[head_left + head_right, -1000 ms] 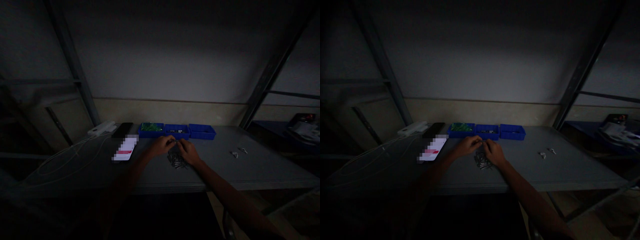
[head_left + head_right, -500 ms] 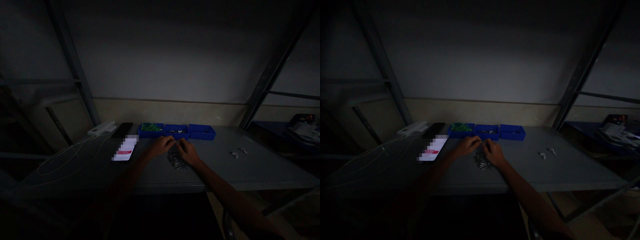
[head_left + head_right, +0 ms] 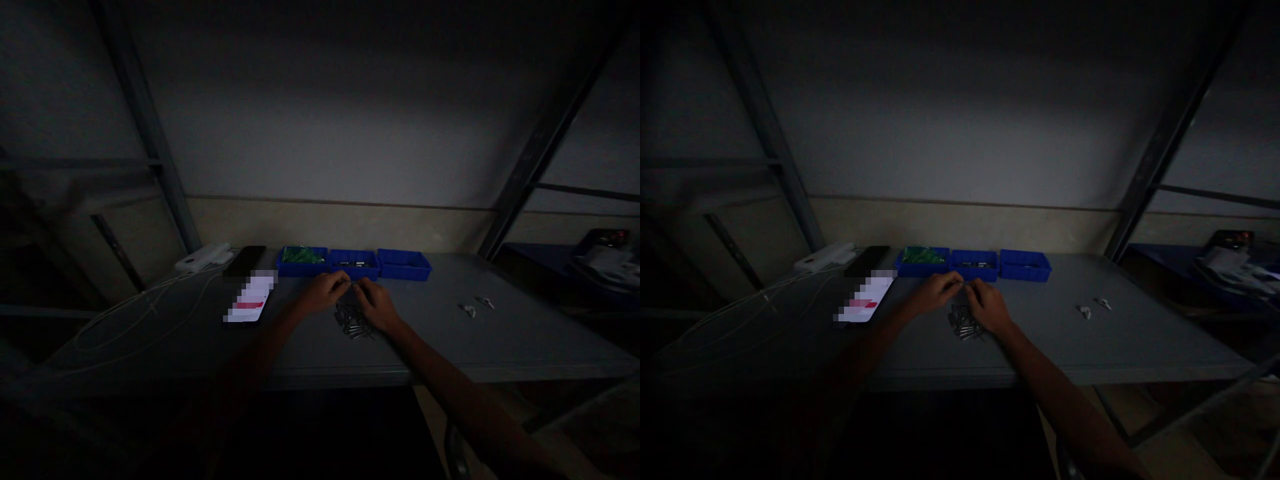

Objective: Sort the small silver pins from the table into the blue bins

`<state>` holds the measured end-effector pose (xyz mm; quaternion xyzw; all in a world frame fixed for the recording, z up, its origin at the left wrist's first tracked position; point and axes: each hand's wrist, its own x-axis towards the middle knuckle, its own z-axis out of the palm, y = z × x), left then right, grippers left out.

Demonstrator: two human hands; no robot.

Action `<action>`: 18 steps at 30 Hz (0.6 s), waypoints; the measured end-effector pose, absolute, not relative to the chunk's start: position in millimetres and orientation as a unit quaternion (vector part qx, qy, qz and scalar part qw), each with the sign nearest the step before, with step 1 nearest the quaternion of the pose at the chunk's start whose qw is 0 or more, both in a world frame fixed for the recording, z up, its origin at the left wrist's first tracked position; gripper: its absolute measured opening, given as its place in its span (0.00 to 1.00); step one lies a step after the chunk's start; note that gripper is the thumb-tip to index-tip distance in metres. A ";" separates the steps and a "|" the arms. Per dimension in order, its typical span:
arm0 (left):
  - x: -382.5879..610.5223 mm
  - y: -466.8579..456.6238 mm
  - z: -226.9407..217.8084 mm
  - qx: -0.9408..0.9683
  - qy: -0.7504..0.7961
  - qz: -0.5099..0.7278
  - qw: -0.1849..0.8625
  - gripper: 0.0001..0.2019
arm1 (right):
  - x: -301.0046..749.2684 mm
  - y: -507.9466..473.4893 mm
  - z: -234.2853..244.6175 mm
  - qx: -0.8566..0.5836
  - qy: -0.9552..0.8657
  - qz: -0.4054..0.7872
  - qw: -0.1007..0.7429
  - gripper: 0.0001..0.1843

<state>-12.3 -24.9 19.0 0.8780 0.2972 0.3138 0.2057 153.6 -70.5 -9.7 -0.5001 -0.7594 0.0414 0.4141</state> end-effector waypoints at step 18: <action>-12.5 -25.5 20.5 0.884 0.302 0.292 0.205 0.14 | 153.9 -70.1 -10.2 -0.499 -0.758 0.038 0.418 0.12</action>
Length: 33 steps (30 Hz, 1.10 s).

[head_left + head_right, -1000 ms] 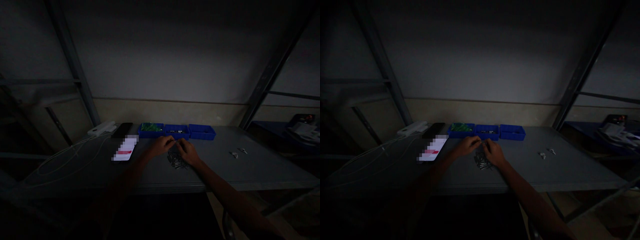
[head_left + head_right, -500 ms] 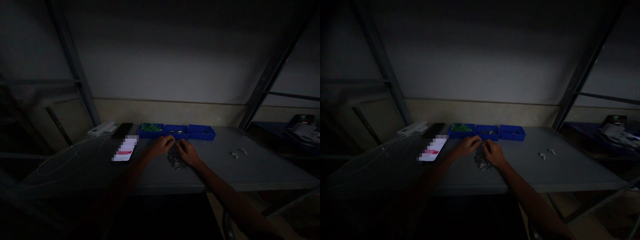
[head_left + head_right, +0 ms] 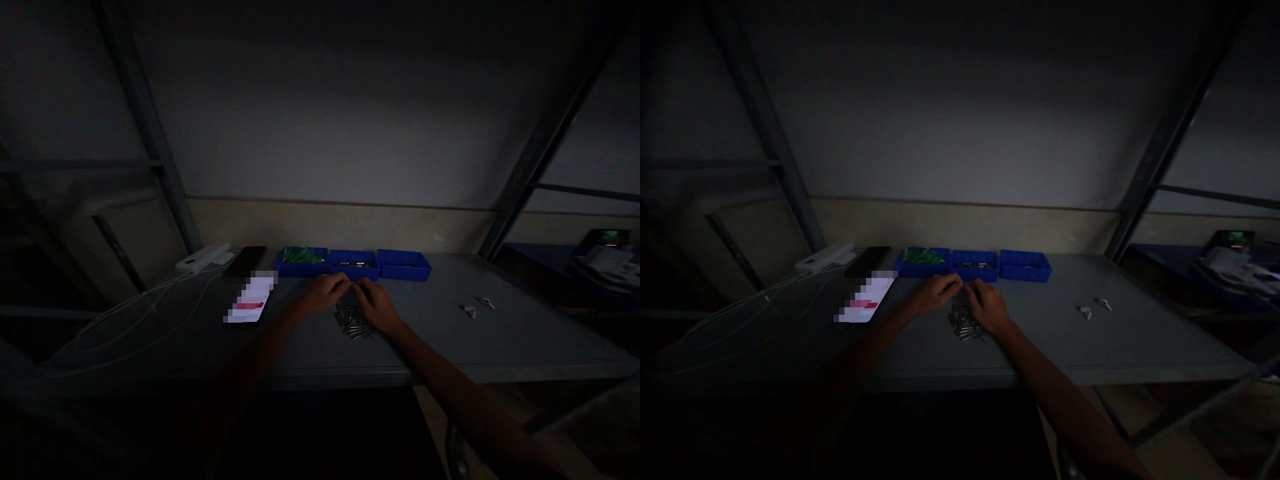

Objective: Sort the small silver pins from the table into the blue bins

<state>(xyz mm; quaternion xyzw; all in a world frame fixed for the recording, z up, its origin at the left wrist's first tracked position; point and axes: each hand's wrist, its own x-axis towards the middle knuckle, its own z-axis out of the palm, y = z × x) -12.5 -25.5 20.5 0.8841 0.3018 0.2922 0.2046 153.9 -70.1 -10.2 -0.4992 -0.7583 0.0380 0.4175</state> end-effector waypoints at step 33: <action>-12.9 -27.6 23.2 0.880 0.309 0.304 0.197 0.13 | 154.0 -70.5 -10.5 -0.504 -0.754 0.042 0.419 0.12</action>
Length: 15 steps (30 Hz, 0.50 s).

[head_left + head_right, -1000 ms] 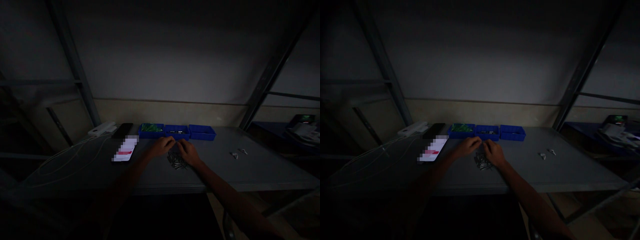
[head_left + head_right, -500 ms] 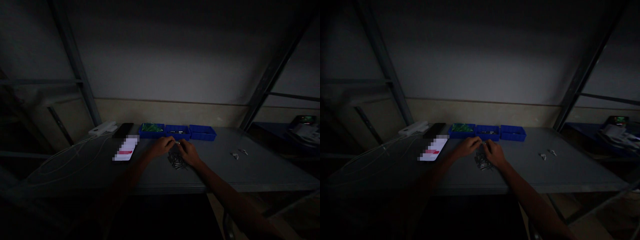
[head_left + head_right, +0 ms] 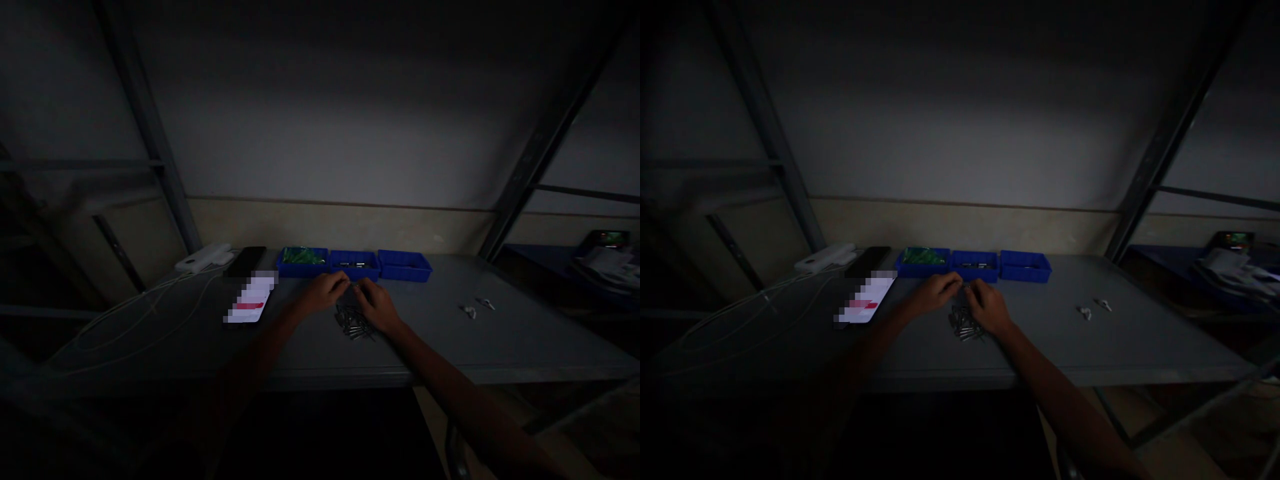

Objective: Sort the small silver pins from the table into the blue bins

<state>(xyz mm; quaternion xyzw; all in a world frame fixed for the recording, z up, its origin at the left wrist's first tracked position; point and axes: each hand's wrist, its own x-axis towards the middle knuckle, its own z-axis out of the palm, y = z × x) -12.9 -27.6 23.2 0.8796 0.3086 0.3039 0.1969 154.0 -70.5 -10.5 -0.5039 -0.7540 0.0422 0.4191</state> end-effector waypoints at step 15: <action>-12.9 -22.8 18.8 0.889 0.303 0.287 0.190 0.14 | 153.2 -70.2 -10.2 -0.491 -0.766 0.033 0.414 0.14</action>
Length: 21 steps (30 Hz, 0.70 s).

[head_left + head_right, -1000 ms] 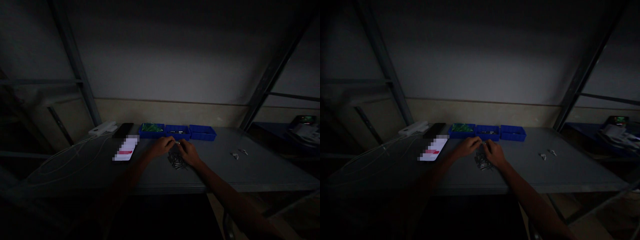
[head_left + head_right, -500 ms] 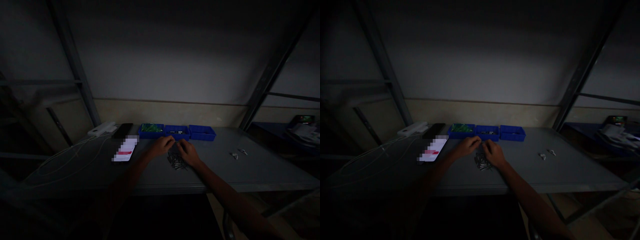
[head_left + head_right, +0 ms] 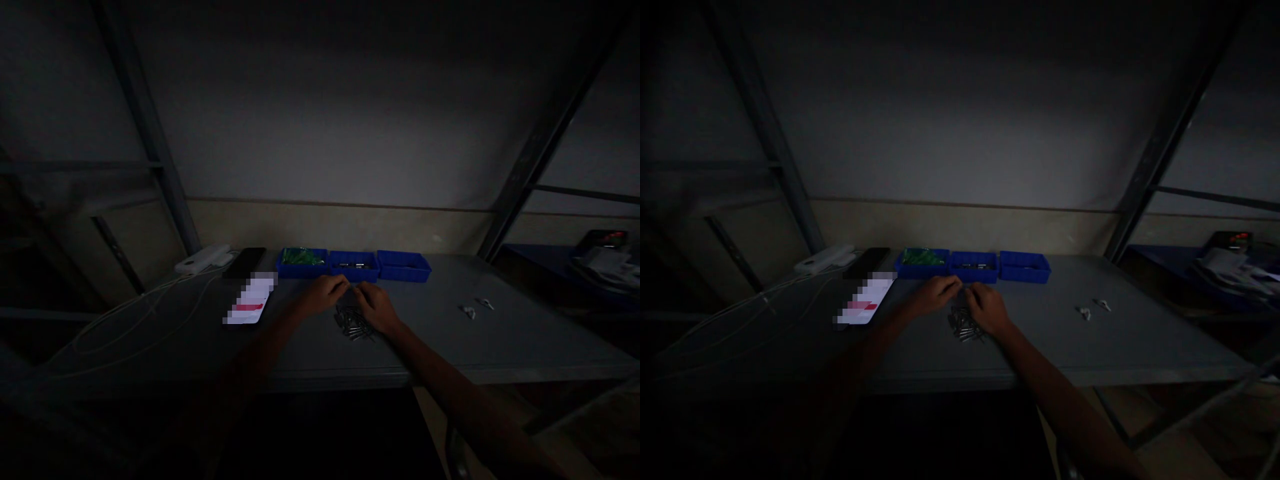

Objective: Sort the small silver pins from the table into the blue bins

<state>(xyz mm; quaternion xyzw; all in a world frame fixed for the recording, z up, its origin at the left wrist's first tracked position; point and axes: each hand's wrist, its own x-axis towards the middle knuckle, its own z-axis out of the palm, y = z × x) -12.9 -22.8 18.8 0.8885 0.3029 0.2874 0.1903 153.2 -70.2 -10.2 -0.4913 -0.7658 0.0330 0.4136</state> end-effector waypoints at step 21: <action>-10.8 -23.0 16.1 0.883 0.312 0.284 0.208 0.15 | 151.7 -70.9 -10.3 -0.491 -0.774 0.024 0.399 0.13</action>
